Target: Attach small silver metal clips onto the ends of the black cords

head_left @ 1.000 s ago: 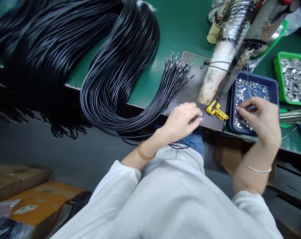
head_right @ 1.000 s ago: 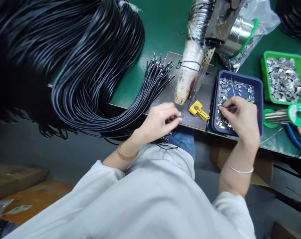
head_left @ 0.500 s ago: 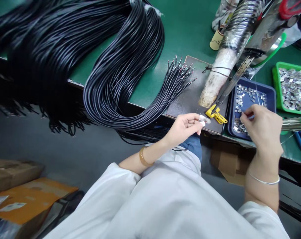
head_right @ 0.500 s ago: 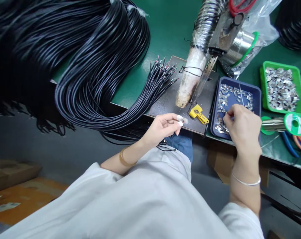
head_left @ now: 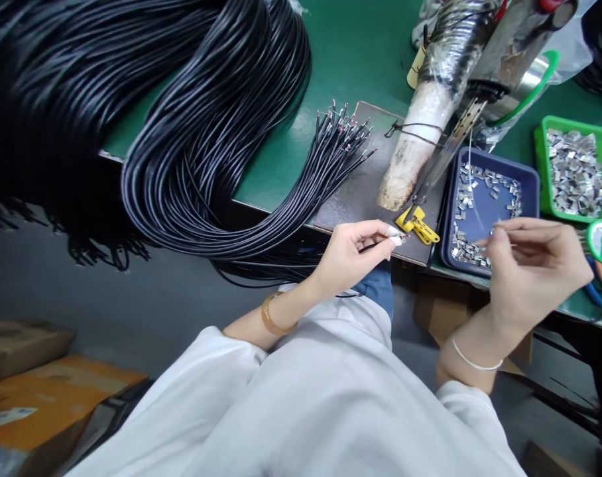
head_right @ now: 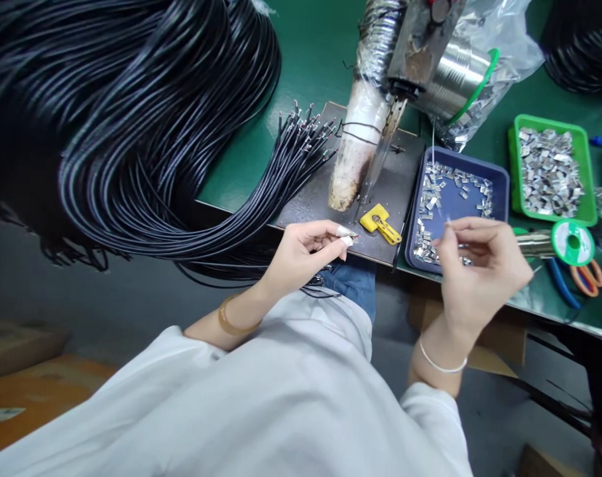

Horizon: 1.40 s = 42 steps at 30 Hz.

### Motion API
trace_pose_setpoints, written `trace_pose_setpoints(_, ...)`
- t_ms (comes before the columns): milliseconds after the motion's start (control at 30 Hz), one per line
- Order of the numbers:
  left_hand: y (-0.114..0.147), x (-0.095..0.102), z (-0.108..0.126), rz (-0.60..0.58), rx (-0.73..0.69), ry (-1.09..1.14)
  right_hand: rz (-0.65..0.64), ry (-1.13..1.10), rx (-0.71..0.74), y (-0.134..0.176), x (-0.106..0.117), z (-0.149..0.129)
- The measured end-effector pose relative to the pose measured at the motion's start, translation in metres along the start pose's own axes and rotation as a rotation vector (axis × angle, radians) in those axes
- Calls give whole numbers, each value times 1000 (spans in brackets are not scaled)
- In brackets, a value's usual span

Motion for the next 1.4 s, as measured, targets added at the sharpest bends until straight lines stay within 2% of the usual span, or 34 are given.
trace_pose_setpoints(100,0,-2,2,-25,21,-30,-100,-343,-106,22,-18,-29)
trace_pose_setpoints(133,0,-3,2,-37,23,-30,-129,-393,-119,29,-25,-36)
trace_pose_setpoints(300,-1,-1,2,-40,-29,-10,-85,-255,51,46,-48,-49)
trace_pose_setpoints(400,1,1,0,-1,-54,-36,-109,-295,6,47,-55,-44)
trace_pose_setpoints(600,4,4,-2,25,-88,-90,-136,-396,-67,46,-57,-41)
trace_pose_setpoints(833,-2,3,-6,-24,5,-7,-127,-351,-28,47,-57,-41)
trace_pose_setpoints(1000,-2,4,-8,4,70,25,-141,-261,95,49,-58,-47)
trace_pose_setpoints(1200,-4,4,-12,-31,111,68,-126,-80,422,60,-58,-57)
trace_pose_setpoints(1267,-4,3,-11,-31,103,62,-111,-54,461,62,-58,-57)
trace_pose_setpoints(1333,-3,4,-9,-23,94,52,-59,-62,398,61,-55,-54)
trace_pose_setpoints(1400,-2,4,-6,-14,67,46,-23,-121,242,56,-52,-50)
Point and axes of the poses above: each hand's wrist, its own y-axis away from the middle knuckle, its own x-axis out of the back of the hand, z = x × y, the point moved 4 cm from there along -y, towards the middle knuckle, and after that the axes turned 10 degrees about x, right-handed, at the moved point
